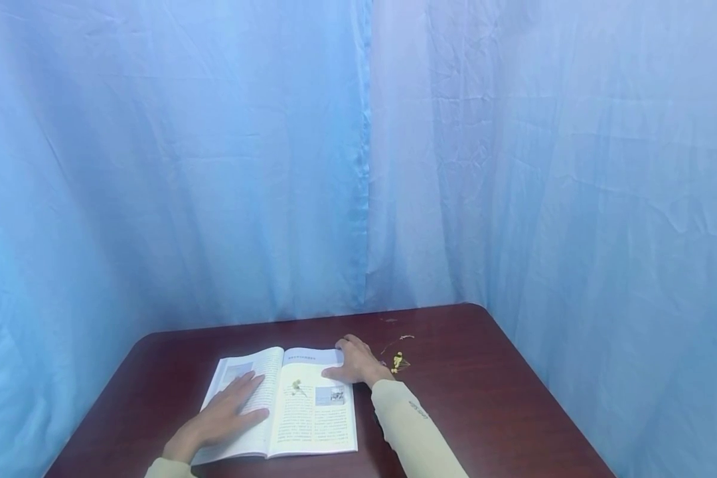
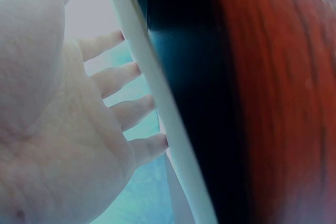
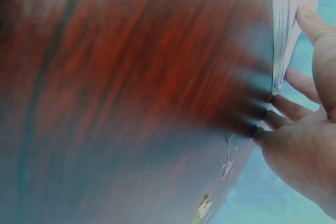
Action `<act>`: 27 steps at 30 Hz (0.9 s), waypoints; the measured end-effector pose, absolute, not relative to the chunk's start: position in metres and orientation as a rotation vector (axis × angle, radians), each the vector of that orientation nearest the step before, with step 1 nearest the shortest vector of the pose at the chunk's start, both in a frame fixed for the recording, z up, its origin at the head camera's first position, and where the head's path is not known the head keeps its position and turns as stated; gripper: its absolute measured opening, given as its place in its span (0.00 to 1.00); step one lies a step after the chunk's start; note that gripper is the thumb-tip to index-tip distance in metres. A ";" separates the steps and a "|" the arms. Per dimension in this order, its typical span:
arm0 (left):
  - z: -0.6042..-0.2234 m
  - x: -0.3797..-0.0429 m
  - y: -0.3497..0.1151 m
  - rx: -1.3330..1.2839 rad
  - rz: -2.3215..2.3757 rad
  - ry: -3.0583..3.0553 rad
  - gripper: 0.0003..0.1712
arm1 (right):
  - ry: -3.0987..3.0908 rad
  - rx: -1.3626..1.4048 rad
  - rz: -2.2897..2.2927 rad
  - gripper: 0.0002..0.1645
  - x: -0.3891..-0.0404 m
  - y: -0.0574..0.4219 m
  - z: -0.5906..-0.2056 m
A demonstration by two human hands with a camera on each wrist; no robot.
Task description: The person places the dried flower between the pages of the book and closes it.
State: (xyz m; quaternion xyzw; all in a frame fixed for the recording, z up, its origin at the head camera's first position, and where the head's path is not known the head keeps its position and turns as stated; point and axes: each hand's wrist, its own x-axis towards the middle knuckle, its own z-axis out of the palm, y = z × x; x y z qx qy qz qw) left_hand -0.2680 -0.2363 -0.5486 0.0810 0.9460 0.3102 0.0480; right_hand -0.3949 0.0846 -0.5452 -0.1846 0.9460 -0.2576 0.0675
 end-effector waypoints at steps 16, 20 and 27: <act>-0.544 -0.265 -0.237 0.276 0.963 2.853 0.53 | 2.869 -0.537 -0.801 0.50 -0.395 0.082 -0.545; -0.554 -0.269 -0.242 0.312 0.977 2.865 0.55 | 2.884 -0.532 -0.798 0.51 -0.395 0.082 -0.546; -0.553 -0.269 -0.242 0.291 0.973 2.861 0.54 | 2.899 -0.557 -0.832 0.51 -0.394 0.081 -0.548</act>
